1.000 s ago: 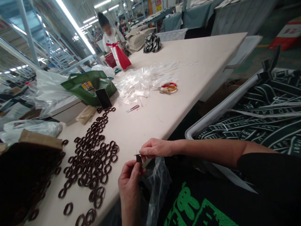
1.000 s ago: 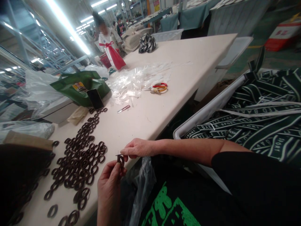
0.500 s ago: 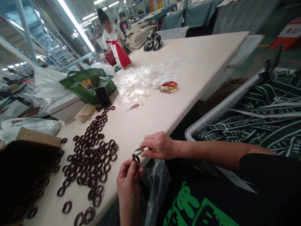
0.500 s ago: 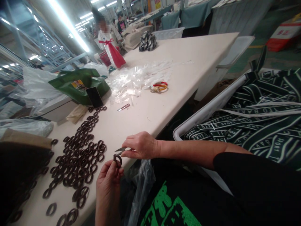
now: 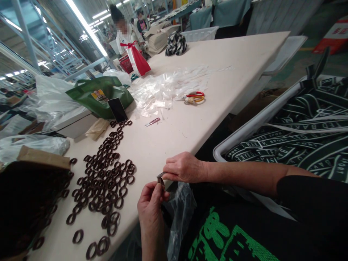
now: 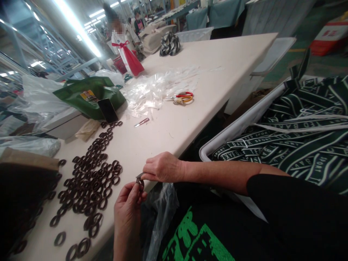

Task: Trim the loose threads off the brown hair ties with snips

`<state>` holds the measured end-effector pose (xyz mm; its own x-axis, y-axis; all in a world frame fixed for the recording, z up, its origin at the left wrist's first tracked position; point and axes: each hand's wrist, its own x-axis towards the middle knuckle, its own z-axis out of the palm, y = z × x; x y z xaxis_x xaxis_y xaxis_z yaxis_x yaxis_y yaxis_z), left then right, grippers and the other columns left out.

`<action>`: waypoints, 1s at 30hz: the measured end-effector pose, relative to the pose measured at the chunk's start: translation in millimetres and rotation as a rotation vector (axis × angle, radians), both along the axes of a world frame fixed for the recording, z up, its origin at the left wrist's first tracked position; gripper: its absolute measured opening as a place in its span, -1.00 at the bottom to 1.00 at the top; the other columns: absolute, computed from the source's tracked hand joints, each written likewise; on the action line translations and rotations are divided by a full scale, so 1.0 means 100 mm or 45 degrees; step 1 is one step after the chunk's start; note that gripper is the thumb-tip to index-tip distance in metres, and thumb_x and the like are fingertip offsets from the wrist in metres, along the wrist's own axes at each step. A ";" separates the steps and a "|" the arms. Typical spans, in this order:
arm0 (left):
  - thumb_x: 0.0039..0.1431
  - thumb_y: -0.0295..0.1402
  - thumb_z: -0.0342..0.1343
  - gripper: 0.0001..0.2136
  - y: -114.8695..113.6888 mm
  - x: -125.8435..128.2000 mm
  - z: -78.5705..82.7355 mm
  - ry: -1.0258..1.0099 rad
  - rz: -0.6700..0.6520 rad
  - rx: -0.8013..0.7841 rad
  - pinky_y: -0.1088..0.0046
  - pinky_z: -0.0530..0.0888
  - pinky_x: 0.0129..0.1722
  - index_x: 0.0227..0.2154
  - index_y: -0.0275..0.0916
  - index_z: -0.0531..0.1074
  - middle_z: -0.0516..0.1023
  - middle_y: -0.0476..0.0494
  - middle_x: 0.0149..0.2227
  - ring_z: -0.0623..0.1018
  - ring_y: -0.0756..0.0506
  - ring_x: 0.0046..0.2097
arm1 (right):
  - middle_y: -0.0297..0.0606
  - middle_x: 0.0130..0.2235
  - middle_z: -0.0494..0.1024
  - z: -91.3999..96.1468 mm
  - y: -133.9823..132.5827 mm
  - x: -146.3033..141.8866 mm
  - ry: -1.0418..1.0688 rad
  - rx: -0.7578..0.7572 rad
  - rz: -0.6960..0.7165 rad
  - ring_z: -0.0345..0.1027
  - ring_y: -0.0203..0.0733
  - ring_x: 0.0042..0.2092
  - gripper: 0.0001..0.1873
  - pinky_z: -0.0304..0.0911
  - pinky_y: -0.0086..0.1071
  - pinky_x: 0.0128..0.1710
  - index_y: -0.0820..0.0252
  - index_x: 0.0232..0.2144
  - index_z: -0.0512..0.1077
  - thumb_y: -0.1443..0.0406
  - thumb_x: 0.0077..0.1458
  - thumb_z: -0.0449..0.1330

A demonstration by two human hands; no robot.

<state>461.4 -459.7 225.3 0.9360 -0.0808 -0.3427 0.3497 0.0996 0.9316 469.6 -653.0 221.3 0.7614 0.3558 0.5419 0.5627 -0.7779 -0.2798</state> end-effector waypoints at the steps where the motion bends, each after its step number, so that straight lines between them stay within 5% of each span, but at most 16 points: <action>1: -0.16 -0.15 0.44 -0.65 -0.01 0.00 0.01 0.004 0.003 -0.003 0.60 0.40 -0.53 -0.42 -0.29 0.49 0.51 0.00 -0.50 0.47 0.06 -0.53 | -0.29 -0.44 0.49 0.00 -0.01 0.00 0.013 0.010 -0.003 0.28 -0.32 -0.45 -0.52 -0.01 -0.41 -0.46 0.21 -0.42 0.49 0.08 0.38 -0.03; 12: -0.27 -0.23 0.50 -0.63 -0.04 0.03 0.05 0.168 0.102 -0.352 0.74 0.36 -0.60 -0.46 -0.30 0.48 0.46 0.05 -0.48 0.39 0.16 -0.56 | -0.25 -0.43 0.51 -0.03 -0.01 -0.01 0.136 0.310 0.029 0.34 -0.27 -0.40 -0.53 0.14 -0.43 -0.38 0.23 -0.33 0.51 0.02 0.34 0.00; 21: 0.10 -0.55 0.20 -0.98 -0.11 -0.05 0.02 0.622 0.193 -0.932 0.86 0.31 -0.62 -0.42 -0.38 0.50 0.38 0.02 -0.48 0.31 0.23 -0.58 | -0.24 -0.40 0.53 -0.06 0.07 -0.03 0.210 0.399 0.092 0.35 -0.28 -0.38 -0.54 0.18 -0.44 -0.34 0.23 -0.35 0.50 0.08 0.38 -0.04; 24: 0.13 -0.53 0.20 -0.98 -0.09 -0.08 -0.03 0.669 0.169 -0.999 0.85 0.34 -0.60 -0.39 -0.38 0.51 0.39 0.00 -0.46 0.34 0.22 -0.57 | -0.22 -0.40 0.54 -0.13 -0.09 0.09 0.210 0.251 -0.088 0.35 -0.26 -0.37 -0.54 0.14 -0.42 -0.34 0.21 -0.38 0.51 0.10 0.38 -0.04; 30: -0.08 -0.40 0.43 -0.76 -0.03 -0.19 -0.04 0.467 0.121 -0.792 0.82 0.39 -0.55 -0.38 -0.34 0.51 0.43 0.02 -0.42 0.38 0.22 -0.54 | -0.07 -0.24 0.60 -0.22 -0.55 0.53 0.367 -0.045 -0.617 0.43 -0.09 -0.24 -0.70 0.18 -0.34 -0.29 0.25 -0.27 0.55 0.17 0.28 0.11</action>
